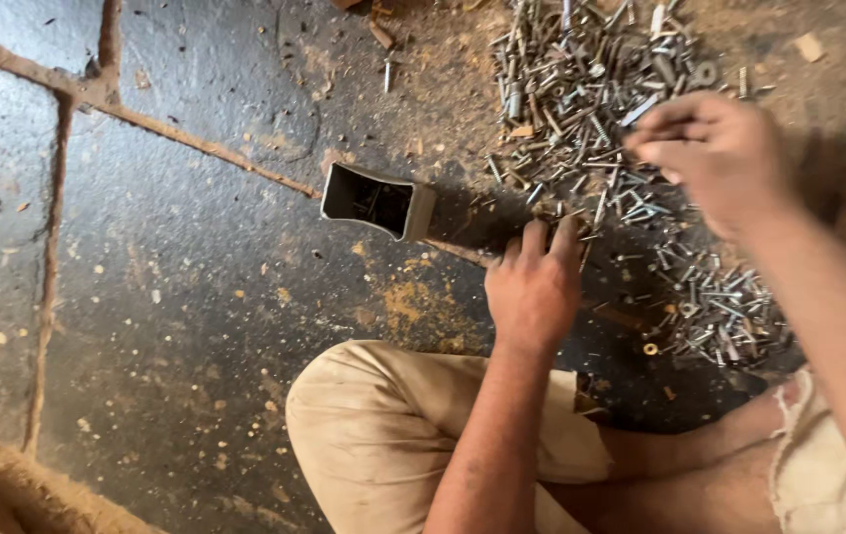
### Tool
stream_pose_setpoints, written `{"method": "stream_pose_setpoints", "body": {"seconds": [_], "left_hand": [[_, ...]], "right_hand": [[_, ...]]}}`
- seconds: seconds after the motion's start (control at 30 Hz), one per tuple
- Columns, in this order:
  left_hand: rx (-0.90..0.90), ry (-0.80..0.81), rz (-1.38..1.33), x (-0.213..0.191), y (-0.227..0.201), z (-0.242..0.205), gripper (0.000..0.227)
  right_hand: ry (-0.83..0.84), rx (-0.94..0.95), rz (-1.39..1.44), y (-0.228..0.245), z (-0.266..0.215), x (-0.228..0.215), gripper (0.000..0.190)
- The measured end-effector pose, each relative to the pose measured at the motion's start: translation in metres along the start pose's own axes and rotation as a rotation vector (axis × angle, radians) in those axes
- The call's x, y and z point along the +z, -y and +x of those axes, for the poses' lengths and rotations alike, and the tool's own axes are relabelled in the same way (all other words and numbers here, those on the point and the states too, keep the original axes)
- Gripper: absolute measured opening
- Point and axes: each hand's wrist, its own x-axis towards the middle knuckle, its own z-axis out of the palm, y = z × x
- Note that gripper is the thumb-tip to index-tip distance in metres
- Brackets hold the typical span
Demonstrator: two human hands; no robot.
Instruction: The person sits on the floor and sorts a large pile of mixed metal fasteners, including screws, nails, and washers. They pick up handfuls of the items, separate them by type, and place the sorted fasteners into a small metal container and a wooden box with compartments.
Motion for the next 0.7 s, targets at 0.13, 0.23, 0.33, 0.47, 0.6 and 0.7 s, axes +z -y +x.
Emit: {"method": "stream_pose_setpoints", "body": {"seconds": [0.13,0.23,0.33,0.47,0.6,0.7], "left_hand": [[-0.014,0.000,-0.038,0.001,0.001,0.004,0.016],[-0.049,0.031,-0.048,-0.005,0.007,-0.002,0.009],[-0.091,0.038,-0.096,-0.003,0.008,0.004,0.017],[-0.051,0.064,-0.003,0.002,0.003,0.002,0.010],[-0.076,0.167,0.004,-0.016,-0.005,0.002,0.018],[-0.150,0.287,0.038,-0.039,-0.006,-0.010,0.018]], "right_hand": [[-0.024,-0.154,-0.694,0.015,0.005,0.017,0.014],[-0.006,-0.261,-0.849,0.013,0.003,0.024,0.014],[-0.005,-0.120,-1.228,0.019,-0.003,0.021,0.013],[-0.053,-0.419,-0.929,0.027,-0.014,0.027,0.009],[0.085,-0.193,-0.815,0.041,-0.011,0.069,0.020],[0.237,-0.199,-0.950,0.042,0.011,0.096,0.028]]}}
